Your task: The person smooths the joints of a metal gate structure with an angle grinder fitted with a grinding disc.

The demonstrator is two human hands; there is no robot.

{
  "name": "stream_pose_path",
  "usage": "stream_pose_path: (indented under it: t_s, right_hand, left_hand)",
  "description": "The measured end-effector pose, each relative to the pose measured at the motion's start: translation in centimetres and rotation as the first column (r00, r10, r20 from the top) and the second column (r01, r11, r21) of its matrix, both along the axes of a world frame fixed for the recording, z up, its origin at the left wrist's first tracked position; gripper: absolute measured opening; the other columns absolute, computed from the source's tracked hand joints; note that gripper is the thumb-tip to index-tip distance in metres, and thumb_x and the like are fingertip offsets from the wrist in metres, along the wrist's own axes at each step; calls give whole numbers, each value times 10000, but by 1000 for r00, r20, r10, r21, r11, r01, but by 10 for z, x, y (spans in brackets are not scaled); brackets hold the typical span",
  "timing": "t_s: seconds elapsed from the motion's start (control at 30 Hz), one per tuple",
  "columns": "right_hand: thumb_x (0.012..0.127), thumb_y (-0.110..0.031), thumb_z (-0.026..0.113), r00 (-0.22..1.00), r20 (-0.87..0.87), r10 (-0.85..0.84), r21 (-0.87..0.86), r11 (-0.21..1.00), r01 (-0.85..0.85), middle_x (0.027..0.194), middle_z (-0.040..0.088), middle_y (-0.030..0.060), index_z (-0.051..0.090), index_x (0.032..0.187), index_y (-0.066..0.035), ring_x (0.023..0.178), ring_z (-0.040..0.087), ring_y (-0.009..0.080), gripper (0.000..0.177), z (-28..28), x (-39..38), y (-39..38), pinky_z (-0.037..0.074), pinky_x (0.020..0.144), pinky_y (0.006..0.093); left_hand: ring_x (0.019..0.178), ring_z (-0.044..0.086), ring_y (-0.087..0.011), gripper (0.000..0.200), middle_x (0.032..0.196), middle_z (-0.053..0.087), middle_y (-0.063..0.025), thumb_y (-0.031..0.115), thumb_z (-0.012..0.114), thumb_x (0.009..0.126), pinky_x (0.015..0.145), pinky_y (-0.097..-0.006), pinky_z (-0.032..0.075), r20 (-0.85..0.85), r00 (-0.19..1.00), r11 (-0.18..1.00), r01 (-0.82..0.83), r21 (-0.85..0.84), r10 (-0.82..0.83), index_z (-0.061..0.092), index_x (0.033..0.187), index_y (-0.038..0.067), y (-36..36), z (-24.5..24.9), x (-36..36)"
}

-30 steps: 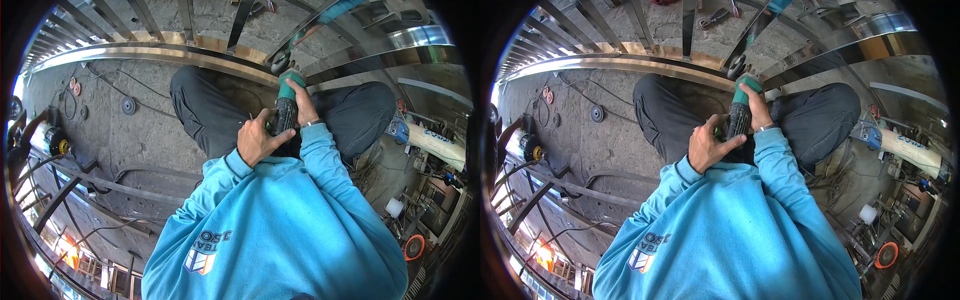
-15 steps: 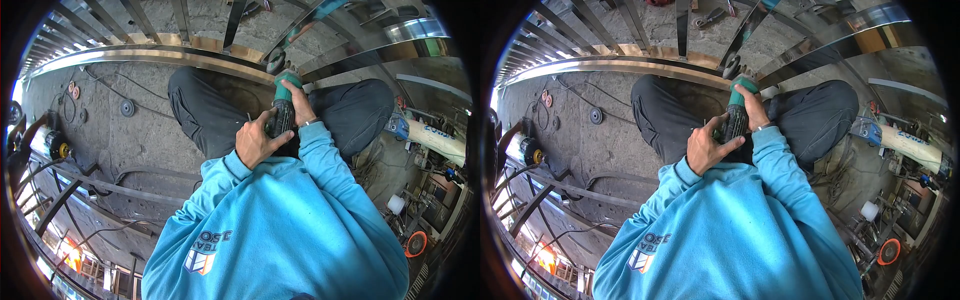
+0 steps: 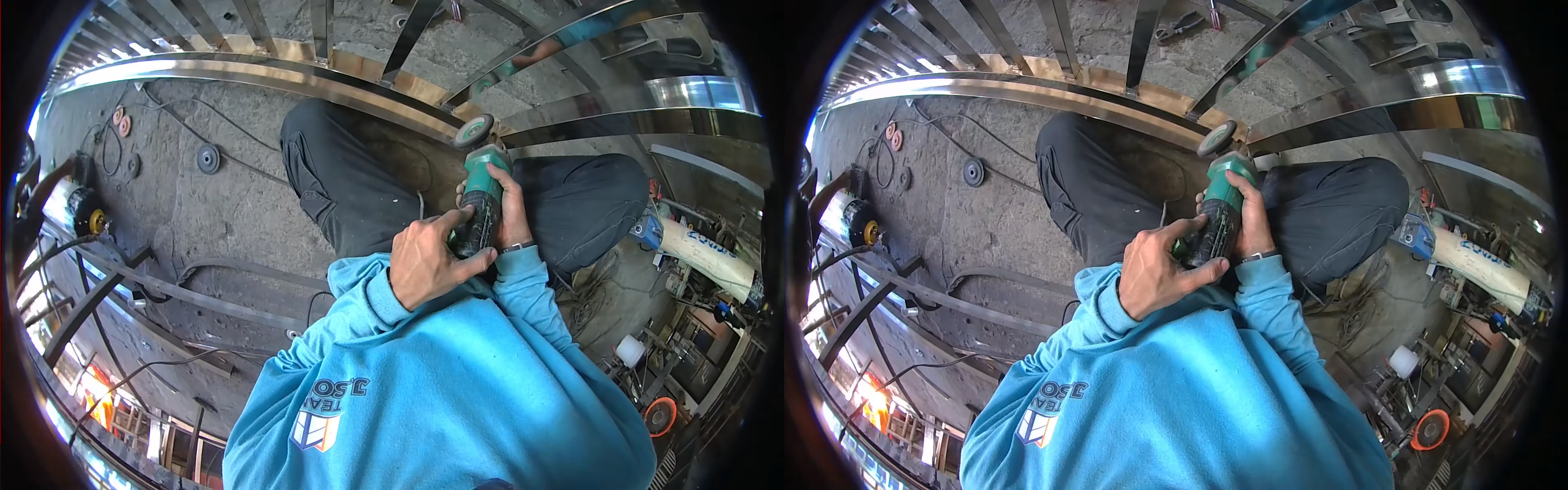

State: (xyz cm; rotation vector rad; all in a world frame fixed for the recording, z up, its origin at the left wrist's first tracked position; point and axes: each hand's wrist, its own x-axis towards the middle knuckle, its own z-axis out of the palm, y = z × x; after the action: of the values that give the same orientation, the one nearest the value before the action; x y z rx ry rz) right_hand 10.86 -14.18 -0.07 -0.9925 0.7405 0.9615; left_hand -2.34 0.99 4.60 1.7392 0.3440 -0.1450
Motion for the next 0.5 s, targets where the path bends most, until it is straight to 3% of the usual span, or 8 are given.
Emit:
stream_pose_path:
  t_s: [0.03, 0.1, 0.17, 0.33, 0.43, 0.5]
  right_hand:
    - [878, -365, 721, 1000, -3, -22, 26, 999, 23, 929, 653, 219, 533, 1111, 31, 787, 694, 305, 496, -7, 0, -4, 624, 701, 387]
    - [871, -353, 721, 999, 10, -30, 44, 999, 30, 941, 652, 221, 530, 1125, 29, 804, 694, 309, 497, -8, -1, -4, 624, 716, 395]
    - [864, -341, 721, 999, 21, -40, 68, 997, 38, 954, 651, 223, 526, 1139, 28, 821, 695, 313, 500, -11, -3, 1, 624, 730, 404]
    - [840, -305, 723, 982, 38, -187, 200, 964, 175, 947, 644, 191, 525, 1172, 2, 830, 692, 315, 493, -38, -5, 25, 615, 761, 416]
    - [836, -302, 724, 964, 34, -264, 184, 950, 254, 886, 643, 153, 539, 1120, -27, 815, 693, 298, 437, -45, -6, 50, 614, 750, 406]
    - [837, -302, 722, 944, 16, -329, 171, 931, 321, 835, 644, 124, 541, 1053, -66, 786, 697, 281, 367, -47, -8, 67, 619, 733, 404]
  left_hand:
    - [675, 750, -289, 719, 789, 745, -195, 433, 846, 708, 654, -365, 584, -24, 1000, 1000, 18, -8, -18, 692, 1240, -25, 1, 1, 0]
    - [680, 751, -285, 709, 797, 747, -188, 428, 847, 707, 656, -365, 585, -53, 998, 999, 38, -16, -39, 695, 1236, -19, 4, -1, -1]
    - [690, 752, -274, 658, 811, 752, -162, 388, 865, 690, 661, -362, 586, 53, 999, 999, -9, 43, 7, 711, 1197, -3, 9, -5, -3]
    - [709, 756, -266, 592, 822, 756, -154, 320, 889, 661, 666, -347, 589, 28, 1000, 991, 5, 131, -8, 712, 1122, -7, 41, 4, 5]
    - [673, 749, -271, 591, 802, 749, -146, 365, 875, 667, 608, -370, 589, 120, 985, 972, -147, 185, 126, 701, 1101, 2, 52, 2, 8]
    - [712, 758, -263, 587, 819, 755, -156, 321, 880, 673, 643, -353, 594, 90, 989, 961, -136, 241, 117, 695, 1118, -15, 64, 6, 9]
